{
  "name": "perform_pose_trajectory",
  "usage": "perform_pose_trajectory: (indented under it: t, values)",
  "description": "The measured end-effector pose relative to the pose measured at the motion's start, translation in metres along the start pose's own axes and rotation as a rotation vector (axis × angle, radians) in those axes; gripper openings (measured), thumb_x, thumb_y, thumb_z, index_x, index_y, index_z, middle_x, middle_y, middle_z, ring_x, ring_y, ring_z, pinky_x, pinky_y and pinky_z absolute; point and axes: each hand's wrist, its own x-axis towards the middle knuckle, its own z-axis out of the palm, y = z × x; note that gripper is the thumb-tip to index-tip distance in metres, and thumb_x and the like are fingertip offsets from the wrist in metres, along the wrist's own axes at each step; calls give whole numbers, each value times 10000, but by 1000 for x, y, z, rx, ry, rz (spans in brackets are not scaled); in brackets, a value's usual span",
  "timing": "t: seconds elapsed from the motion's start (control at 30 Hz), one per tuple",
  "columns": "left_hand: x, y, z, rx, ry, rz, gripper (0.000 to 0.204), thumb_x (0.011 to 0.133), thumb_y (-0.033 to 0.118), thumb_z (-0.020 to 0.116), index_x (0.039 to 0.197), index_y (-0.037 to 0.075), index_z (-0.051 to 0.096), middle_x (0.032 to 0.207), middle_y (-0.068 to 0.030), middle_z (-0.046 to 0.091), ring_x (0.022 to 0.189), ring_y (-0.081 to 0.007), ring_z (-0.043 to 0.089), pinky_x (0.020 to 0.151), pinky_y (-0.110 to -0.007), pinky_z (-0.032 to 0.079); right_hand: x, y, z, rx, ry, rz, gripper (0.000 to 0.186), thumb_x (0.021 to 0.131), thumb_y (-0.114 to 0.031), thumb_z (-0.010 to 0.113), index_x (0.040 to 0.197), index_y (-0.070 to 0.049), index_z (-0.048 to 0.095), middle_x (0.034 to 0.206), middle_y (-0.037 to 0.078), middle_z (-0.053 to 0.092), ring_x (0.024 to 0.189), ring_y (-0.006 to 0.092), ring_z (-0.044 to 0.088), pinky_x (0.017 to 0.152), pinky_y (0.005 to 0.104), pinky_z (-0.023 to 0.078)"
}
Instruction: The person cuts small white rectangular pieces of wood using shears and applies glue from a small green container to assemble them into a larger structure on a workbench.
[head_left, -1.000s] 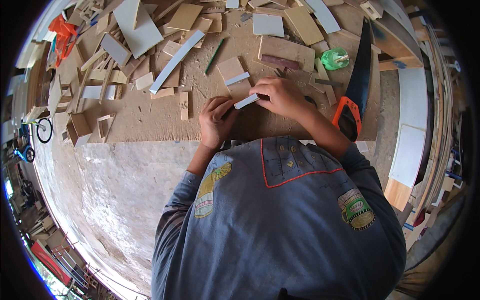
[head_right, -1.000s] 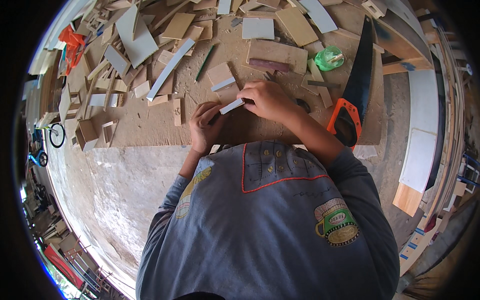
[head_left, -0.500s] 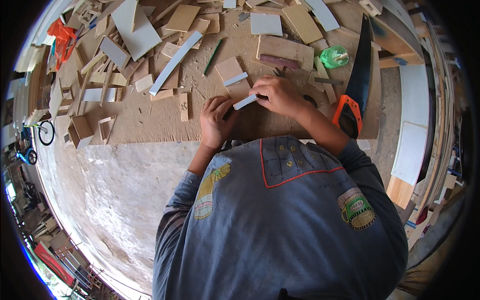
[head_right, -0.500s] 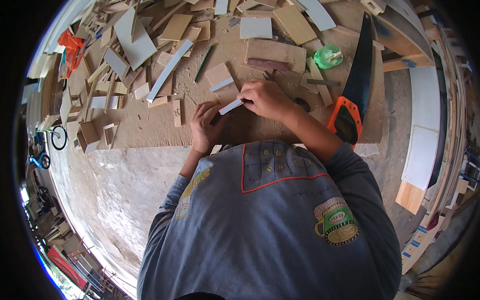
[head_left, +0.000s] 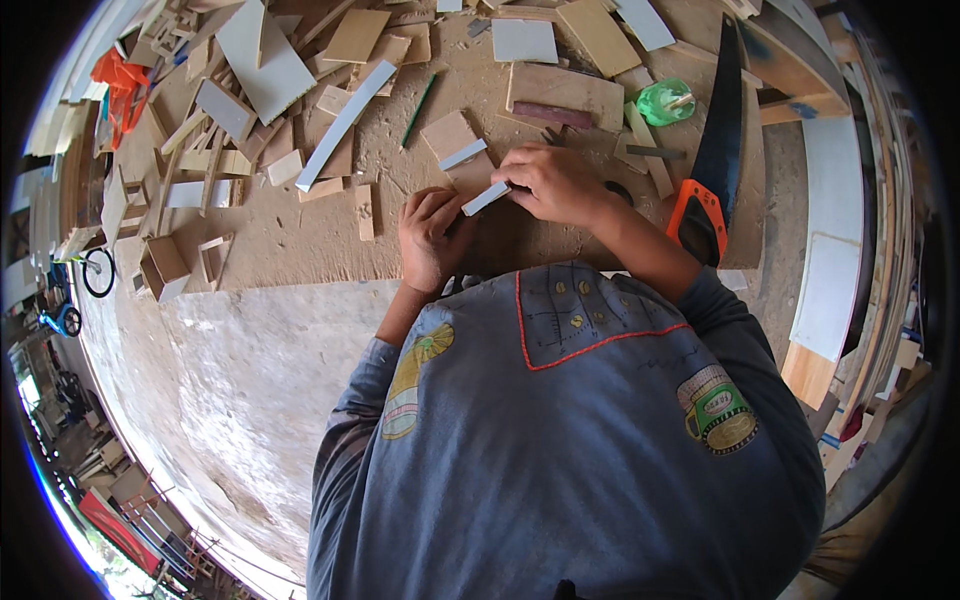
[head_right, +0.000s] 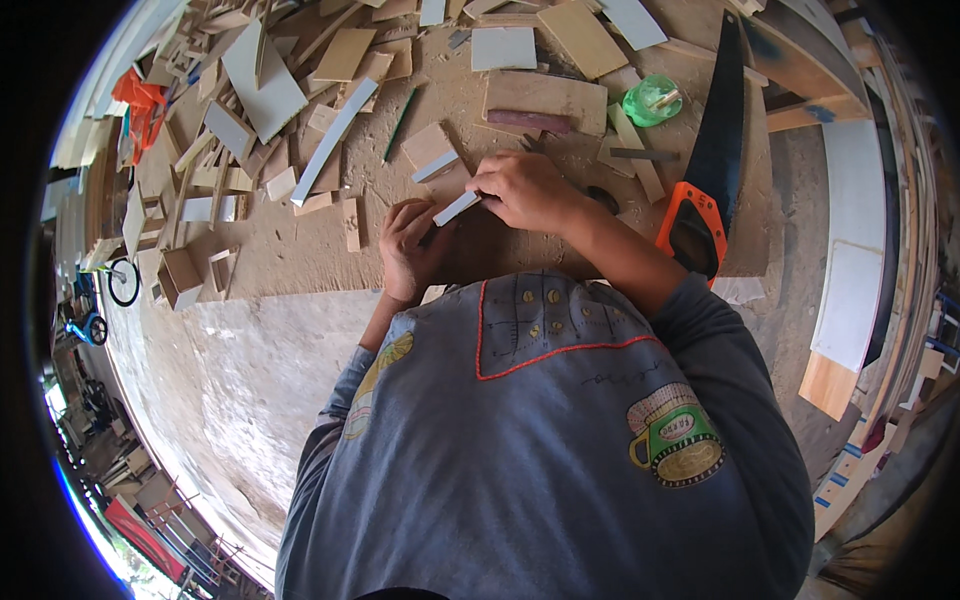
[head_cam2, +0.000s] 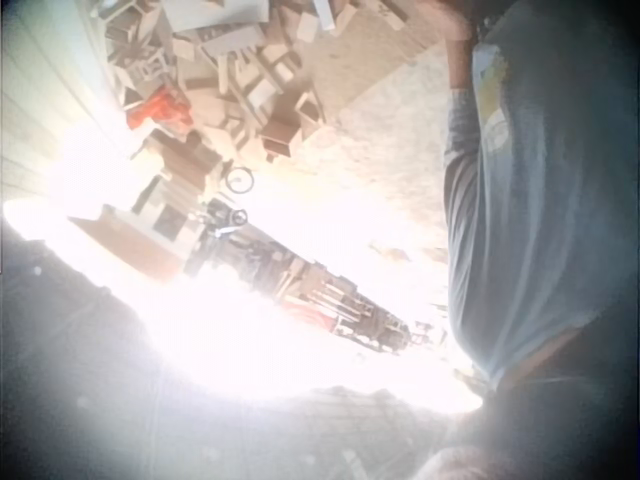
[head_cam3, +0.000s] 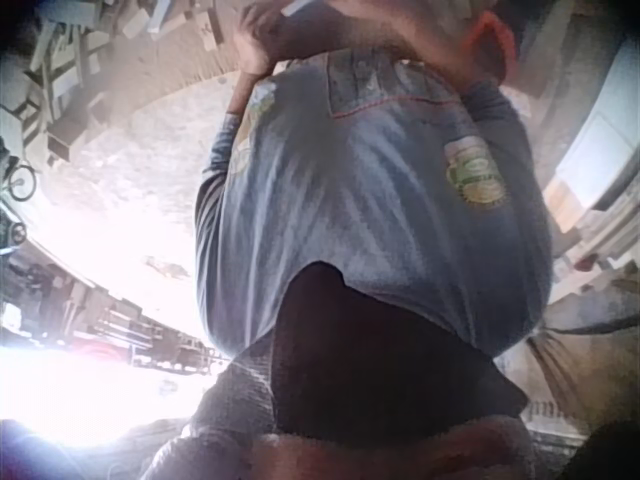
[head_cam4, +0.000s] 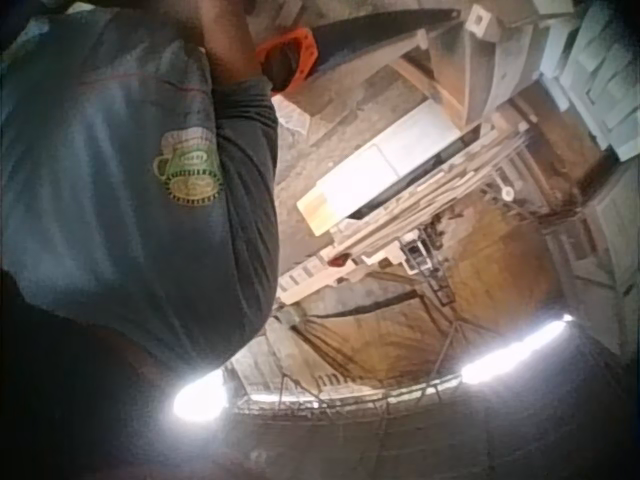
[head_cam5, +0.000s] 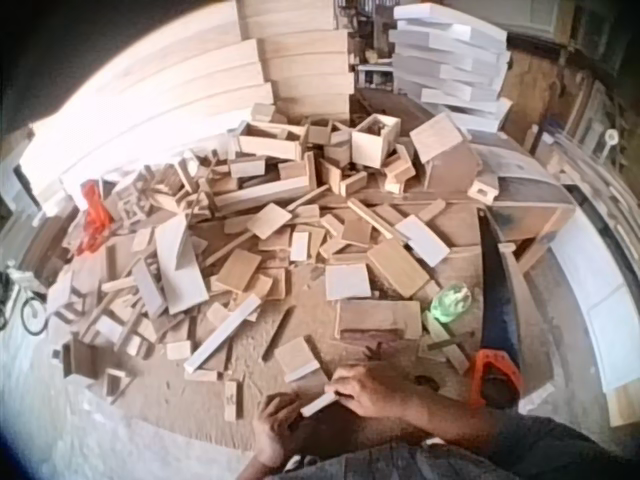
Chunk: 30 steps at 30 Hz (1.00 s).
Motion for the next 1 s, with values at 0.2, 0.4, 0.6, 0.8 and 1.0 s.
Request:
perform_pose_trajectory:
  t: [0.2,0.4,0.6,0.8,1.0]
  values:
    - [0,-1,1,1,3,15,295,704,121,786,984,52,723,1000,-80,682,1001,-287,624,855,-411,485,-3,6,9,-39,66,-60,275,709,-72,751,975,-111,690,984,38,657,955,245,643,804,365,544]
    - [-1,-1,1,15,-6,11,298,714,131,774,996,57,716,1017,-69,682,1016,-279,622,870,-415,466,-5,10,16,-50,112,-99,327,664,-89,784,969,-118,668,969,24,647,938,230,638,793,352,547]
    - [-1,-3,3,12,13,31,308,693,108,763,993,55,719,1012,-76,686,1006,-288,628,869,-418,483,-6,11,19,-32,148,-113,337,639,-95,795,948,-118,660,958,22,642,917,228,632,781,348,547]
    - [1,1,0,17,3,17,306,691,104,763,991,55,720,1003,-78,687,1000,-289,629,863,-416,489,-6,8,22,-42,193,-96,361,603,-114,808,931,-119,657,934,19,636,899,225,625,776,349,544]
    - [-1,-2,2,10,0,2,296,695,113,770,983,58,724,998,-71,684,1001,-284,628,857,-413,488,-4,4,23,-25,206,-42,372,575,-131,824,909,-121,661,906,11,632,880,223,620,768,348,538]
